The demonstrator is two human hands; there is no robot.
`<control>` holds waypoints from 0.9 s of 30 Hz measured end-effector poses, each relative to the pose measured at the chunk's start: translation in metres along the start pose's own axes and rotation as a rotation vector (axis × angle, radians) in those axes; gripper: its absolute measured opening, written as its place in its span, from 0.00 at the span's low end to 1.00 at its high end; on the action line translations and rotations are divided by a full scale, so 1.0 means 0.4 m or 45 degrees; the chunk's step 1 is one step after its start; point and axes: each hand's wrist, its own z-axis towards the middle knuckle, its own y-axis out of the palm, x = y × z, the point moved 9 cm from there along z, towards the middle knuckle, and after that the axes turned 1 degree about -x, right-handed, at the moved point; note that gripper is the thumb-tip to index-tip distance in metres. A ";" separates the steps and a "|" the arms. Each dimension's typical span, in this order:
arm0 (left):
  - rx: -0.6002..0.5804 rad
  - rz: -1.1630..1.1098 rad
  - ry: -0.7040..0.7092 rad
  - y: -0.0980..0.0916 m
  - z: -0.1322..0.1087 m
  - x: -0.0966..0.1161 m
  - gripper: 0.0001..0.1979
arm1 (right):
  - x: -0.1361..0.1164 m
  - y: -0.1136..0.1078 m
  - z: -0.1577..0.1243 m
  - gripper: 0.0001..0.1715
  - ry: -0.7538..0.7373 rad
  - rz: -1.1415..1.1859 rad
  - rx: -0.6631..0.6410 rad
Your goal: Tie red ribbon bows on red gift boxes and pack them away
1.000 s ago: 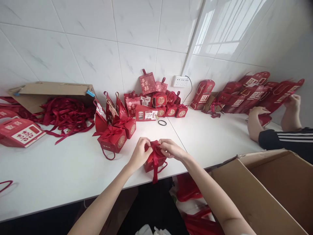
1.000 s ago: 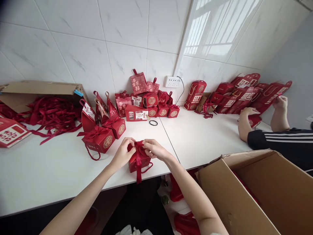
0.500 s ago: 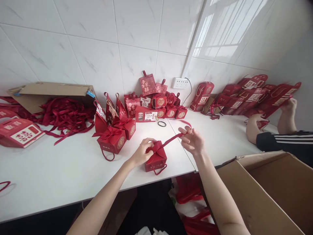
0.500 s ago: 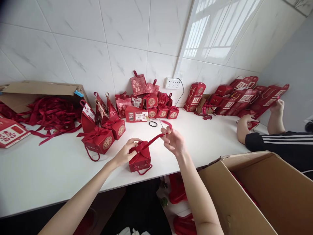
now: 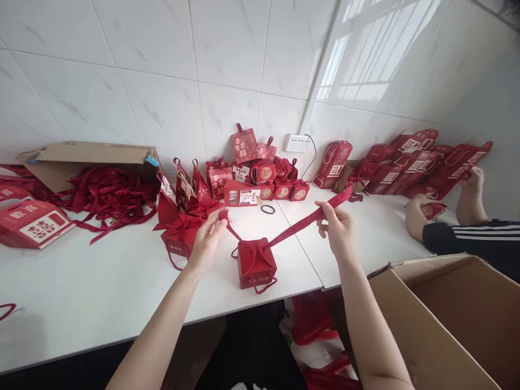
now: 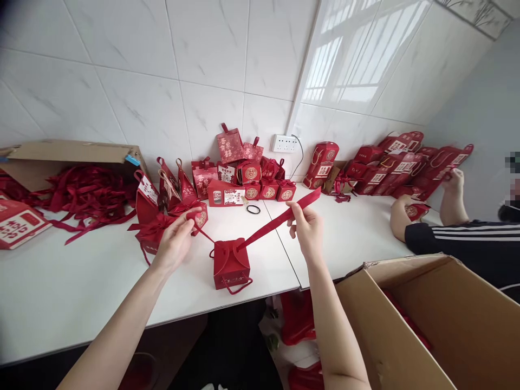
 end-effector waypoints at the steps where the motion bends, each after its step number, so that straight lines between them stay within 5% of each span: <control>1: 0.021 -0.086 -0.022 -0.009 -0.005 -0.001 0.17 | -0.014 -0.014 -0.005 0.21 -0.044 -0.120 0.073; 4: 0.188 -0.265 -0.123 -0.057 -0.029 -0.030 0.15 | -0.026 -0.043 -0.017 0.18 -0.089 -0.357 0.190; 8: 0.481 -0.232 -0.165 -0.140 -0.080 -0.079 0.10 | 0.046 -0.062 -0.016 0.18 0.022 -0.424 0.157; 13: 0.686 0.126 -0.061 -0.209 -0.124 -0.069 0.12 | 0.166 -0.031 -0.041 0.20 0.181 -0.509 -0.075; 16: 0.774 0.099 0.002 -0.231 -0.124 -0.041 0.10 | 0.205 -0.003 -0.067 0.20 0.265 -0.544 -0.207; 22: 0.665 -0.174 0.080 -0.208 -0.063 0.033 0.09 | 0.158 -0.008 -0.062 0.24 0.195 -0.345 -0.076; 27: 0.375 -0.052 0.028 -0.122 -0.009 0.077 0.10 | 0.049 0.008 -0.046 0.22 0.021 -0.214 -0.012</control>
